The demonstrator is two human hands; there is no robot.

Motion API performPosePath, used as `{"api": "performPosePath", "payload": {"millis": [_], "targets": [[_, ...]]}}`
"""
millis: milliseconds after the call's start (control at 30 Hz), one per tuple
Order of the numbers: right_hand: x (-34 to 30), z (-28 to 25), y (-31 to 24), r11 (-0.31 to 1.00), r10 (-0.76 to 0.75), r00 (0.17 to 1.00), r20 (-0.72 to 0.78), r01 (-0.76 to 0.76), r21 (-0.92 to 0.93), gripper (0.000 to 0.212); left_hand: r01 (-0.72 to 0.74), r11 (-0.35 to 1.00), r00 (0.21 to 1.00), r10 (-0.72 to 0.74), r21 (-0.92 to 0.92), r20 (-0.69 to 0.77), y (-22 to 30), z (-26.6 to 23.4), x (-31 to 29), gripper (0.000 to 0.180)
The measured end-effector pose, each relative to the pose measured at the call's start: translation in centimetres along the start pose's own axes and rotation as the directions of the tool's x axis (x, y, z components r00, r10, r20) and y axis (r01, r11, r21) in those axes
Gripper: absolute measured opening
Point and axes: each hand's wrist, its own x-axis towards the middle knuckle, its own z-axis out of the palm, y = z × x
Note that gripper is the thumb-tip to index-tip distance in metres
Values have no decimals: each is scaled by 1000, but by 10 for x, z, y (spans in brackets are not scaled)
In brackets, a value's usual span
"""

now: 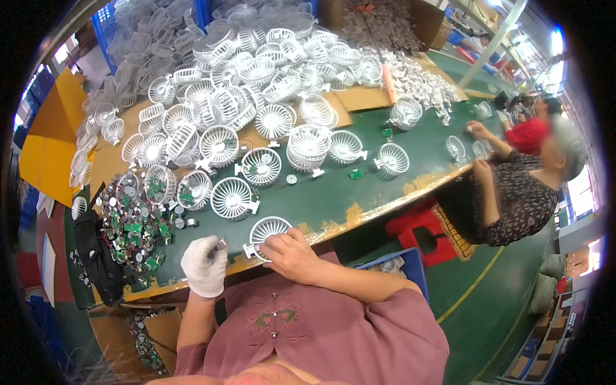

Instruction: The person assembles mini fan components by inserting circular motor pieces into plastic fan grilles by hand, setting them aside on the workbench, and gathering more fan grilles from a pile.

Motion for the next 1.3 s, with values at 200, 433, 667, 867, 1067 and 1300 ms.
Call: {"api": "performPosePath", "payload": {"millis": [200, 433, 667, 867, 1067, 1300], "targets": [[5, 5, -4, 999, 20, 999, -26, -20, 29, 40, -44, 999, 997, 43, 26, 57, -5, 7, -7, 26], [9, -1, -5, 992, 79, 997, 22, -81, 92, 51, -78, 996, 987, 73, 31, 140, -1, 18, -10, 27], [26, -23, -2, 873, 101, 994, 31, -103, 477, 54, -203, 979, 957, 192, 27, 220, 2, 29, -19, 31], [30, -22, 11, 966, 77, 997, 31, -83, 245, 26, -188, 979, 896, 140, 74, 422, 9, 30, -14, 35], [35, -20, 24, 989, -30, 992, 121, 46, -137, 18, -14, 974, 831, -115, 228, 544, 10, 33, -14, 51], [41, -25, 25, 995, -103, 965, 240, 100, 26, 12, -133, 963, 819, -27, 235, 573, -8, 29, -24, 32]]}}
